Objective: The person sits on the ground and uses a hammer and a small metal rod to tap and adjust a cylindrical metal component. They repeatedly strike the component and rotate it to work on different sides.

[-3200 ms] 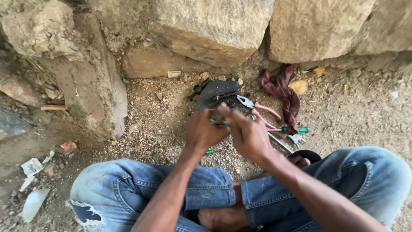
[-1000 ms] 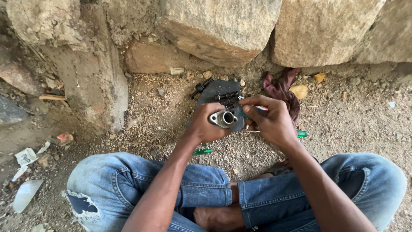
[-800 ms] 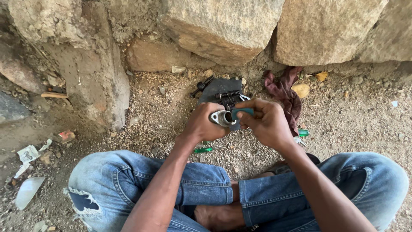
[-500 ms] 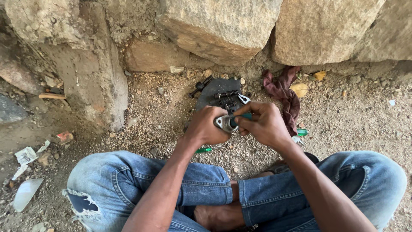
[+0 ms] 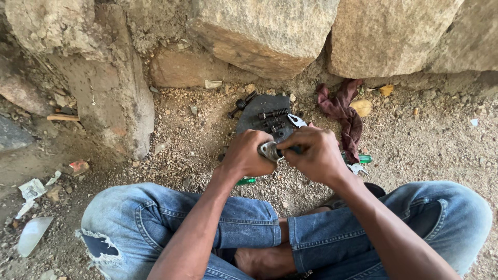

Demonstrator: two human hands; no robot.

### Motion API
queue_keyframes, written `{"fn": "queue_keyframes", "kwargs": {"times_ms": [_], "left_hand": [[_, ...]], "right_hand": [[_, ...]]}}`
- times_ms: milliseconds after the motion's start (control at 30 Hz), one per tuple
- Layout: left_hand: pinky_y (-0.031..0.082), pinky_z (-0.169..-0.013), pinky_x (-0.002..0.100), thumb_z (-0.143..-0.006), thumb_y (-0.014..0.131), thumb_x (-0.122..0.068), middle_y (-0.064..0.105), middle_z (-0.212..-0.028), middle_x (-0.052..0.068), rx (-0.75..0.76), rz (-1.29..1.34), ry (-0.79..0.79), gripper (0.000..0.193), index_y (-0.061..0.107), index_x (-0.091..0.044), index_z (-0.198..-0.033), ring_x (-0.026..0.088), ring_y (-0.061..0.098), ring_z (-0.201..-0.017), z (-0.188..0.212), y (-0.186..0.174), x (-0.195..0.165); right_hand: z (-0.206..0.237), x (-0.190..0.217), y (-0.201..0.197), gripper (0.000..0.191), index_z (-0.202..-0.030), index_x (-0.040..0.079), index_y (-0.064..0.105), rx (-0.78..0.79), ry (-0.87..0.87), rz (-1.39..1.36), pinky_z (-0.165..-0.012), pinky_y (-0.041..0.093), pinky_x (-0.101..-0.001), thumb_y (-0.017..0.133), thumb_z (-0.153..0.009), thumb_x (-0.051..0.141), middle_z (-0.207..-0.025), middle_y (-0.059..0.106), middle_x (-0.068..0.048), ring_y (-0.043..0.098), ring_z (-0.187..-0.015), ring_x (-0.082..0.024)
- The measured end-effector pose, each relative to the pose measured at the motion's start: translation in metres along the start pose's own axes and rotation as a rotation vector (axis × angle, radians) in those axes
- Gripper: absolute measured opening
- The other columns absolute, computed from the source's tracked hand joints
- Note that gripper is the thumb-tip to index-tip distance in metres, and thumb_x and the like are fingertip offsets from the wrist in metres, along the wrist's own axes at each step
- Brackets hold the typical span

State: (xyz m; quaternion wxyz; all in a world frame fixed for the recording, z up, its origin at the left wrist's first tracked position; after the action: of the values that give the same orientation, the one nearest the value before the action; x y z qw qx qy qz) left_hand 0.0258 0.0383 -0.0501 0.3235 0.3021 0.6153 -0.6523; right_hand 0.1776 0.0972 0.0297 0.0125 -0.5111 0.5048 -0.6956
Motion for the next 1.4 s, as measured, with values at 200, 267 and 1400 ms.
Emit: {"fn": "queue_keyframes", "kwargs": {"times_ms": [200, 267, 1400], "left_hand": [[0.047, -0.043, 0.035, -0.063, 0.068, -0.013, 0.069, -0.064, 0.006, 0.087, -0.079, 0.007, 0.008, 0.068, -0.010, -0.070, 0.016, 0.059, -0.049, 0.004, 0.003, -0.003], [0.046, -0.044, 0.035, -0.063, 0.069, -0.014, 0.067, -0.061, 0.005, 0.095, -0.106, 0.036, 0.005, 0.068, -0.010, -0.067, 0.016, 0.057, -0.048, 0.005, 0.003, -0.006], [0.044, -0.039, 0.033, -0.060, 0.068, -0.007, 0.062, -0.069, 0.007, 0.134, -0.164, -0.017, 0.011, 0.064, -0.005, -0.070, 0.017, 0.051, -0.047, 0.011, 0.001, -0.012]], "right_hand": [[0.004, 0.007, -0.006, 0.011, -0.084, 0.010, 0.080, 0.023, -0.306, 0.085, -0.066, 0.054, -0.0334, 0.081, -0.074, 0.006, -0.082, 0.079, -0.002, 0.069, -0.067, -0.013], [0.004, 0.007, -0.006, 0.013, -0.083, 0.012, 0.081, 0.067, -0.299, 0.058, -0.067, 0.057, -0.0302, 0.078, -0.073, 0.003, -0.084, 0.078, -0.002, 0.071, -0.070, -0.012], [0.000, 0.003, -0.003, 0.035, -0.090, 0.005, 0.068, 0.308, -0.606, 0.635, -0.044, 0.053, -0.0383, 0.058, -0.099, 0.036, -0.077, 0.068, -0.007, 0.063, -0.054, -0.021]]}}
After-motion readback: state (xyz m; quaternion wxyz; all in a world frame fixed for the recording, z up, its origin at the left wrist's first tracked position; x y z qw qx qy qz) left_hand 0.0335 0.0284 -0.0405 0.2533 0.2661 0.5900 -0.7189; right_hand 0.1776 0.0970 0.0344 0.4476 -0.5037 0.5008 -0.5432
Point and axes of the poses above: each hand's wrist, its own z-axis away from the middle knuckle, its own y-axis out of the palm, x = y × z, the point moved 4 cm from there along -z, towards the middle knuckle
